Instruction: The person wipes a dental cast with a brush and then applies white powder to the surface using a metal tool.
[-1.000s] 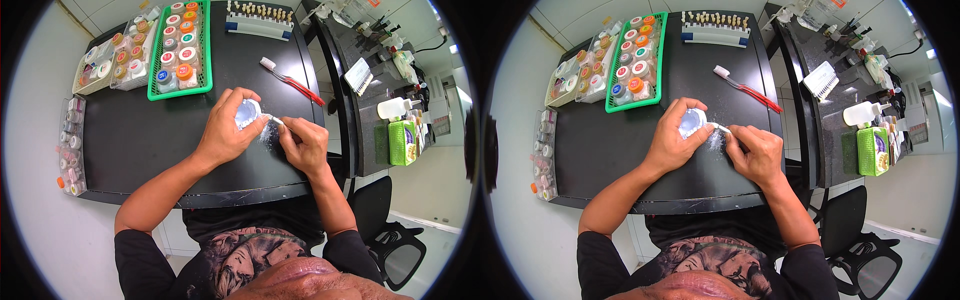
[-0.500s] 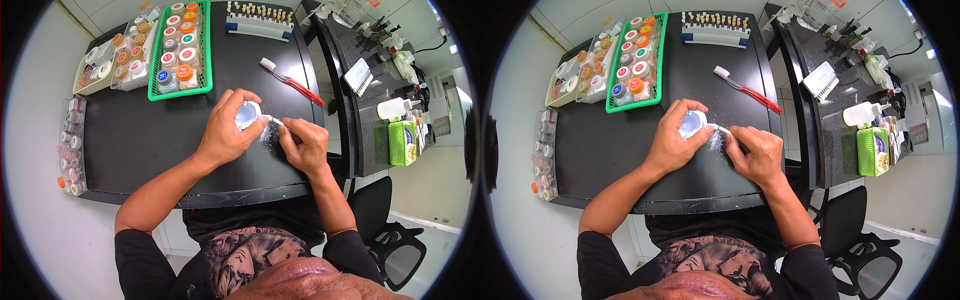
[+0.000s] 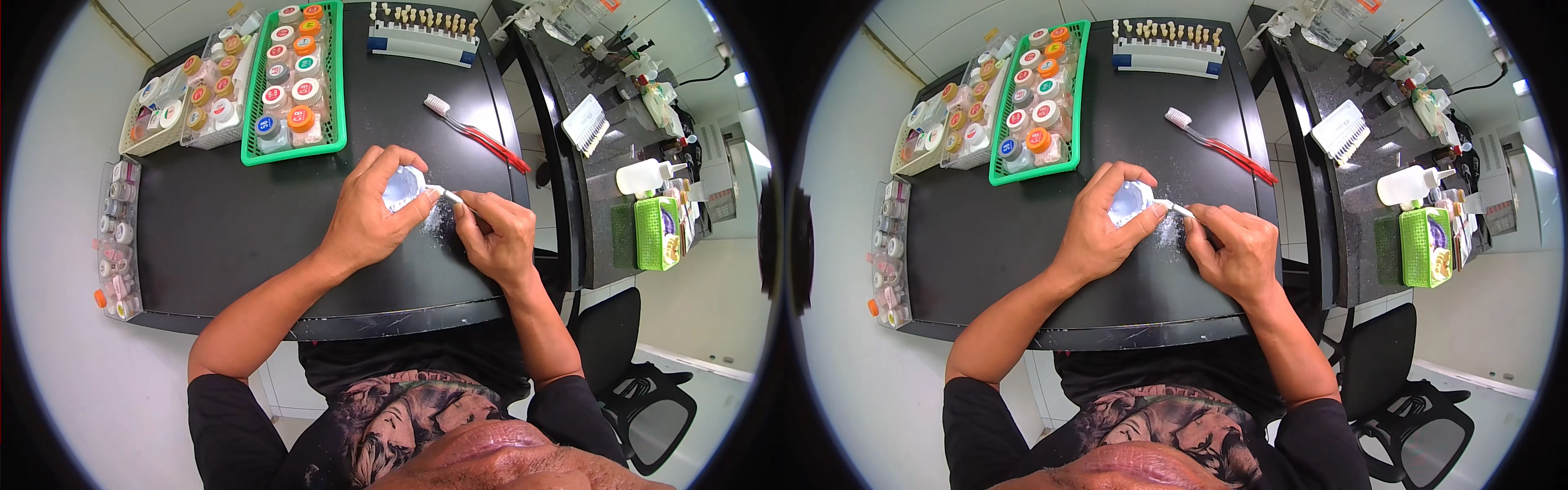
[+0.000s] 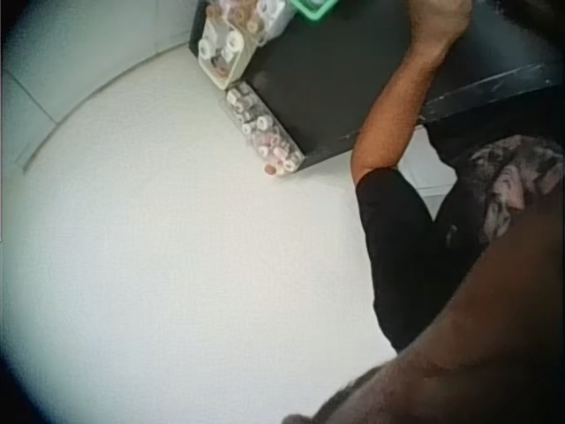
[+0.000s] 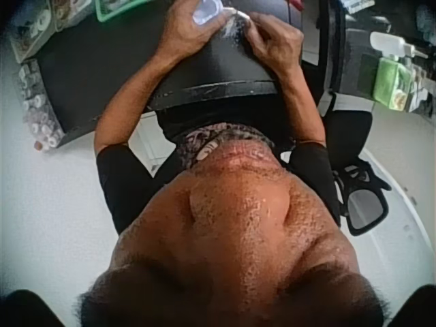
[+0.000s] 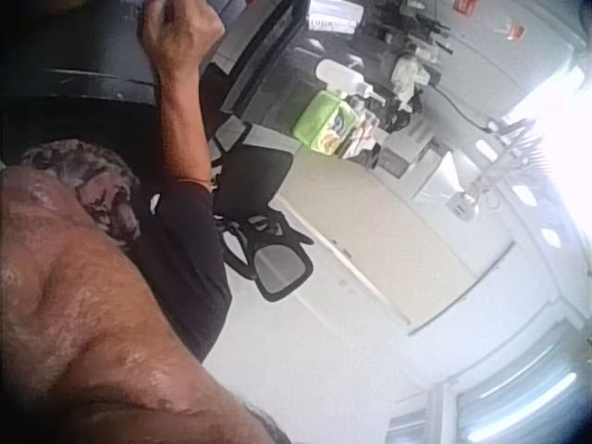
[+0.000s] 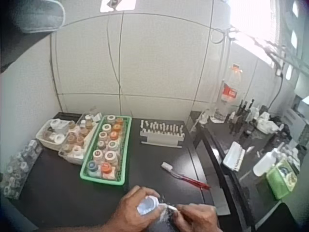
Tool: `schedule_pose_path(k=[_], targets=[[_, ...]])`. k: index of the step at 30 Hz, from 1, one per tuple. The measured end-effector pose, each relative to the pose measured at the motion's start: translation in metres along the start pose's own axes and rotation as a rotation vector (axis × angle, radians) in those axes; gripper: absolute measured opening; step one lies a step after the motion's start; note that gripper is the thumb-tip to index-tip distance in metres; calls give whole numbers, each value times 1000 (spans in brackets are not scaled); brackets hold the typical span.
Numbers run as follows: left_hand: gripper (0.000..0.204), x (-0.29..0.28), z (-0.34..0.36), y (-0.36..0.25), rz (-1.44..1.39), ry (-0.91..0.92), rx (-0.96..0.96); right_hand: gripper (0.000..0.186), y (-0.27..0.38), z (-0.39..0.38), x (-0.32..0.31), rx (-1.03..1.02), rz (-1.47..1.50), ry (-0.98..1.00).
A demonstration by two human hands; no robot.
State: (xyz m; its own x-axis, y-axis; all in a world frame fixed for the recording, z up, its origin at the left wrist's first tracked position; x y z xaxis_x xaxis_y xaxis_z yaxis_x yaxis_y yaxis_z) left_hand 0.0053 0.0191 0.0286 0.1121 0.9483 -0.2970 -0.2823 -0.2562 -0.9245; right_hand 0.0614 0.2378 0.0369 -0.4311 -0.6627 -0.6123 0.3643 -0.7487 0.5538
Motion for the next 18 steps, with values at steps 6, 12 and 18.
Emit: schedule_pose_path(k=[6,12,18], targets=[[56,5,-1,7,-55,-43,104,16,0,5,-6,22,80,-109],[68,1,7,23,-211,10,-41,23,-6,5,-5,-16,-89,-155],[75,-2,16,22,-328,64,5,26,-11,2,-3,-25,-165,-71]])
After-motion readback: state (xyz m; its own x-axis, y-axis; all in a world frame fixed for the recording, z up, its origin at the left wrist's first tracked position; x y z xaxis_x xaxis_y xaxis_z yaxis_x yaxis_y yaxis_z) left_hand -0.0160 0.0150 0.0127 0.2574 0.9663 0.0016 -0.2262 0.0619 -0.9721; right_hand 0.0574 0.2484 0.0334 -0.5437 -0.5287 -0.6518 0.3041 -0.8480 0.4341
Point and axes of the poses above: each hand's wrist, its own z-axis towards the middle knuckle, its own x-axis out of the palm, y = z × x, the point moved 3 cm from there along z, towards the middle knuckle, and after that the axes turned 9 degrees about -y, right-handed, at the moved point
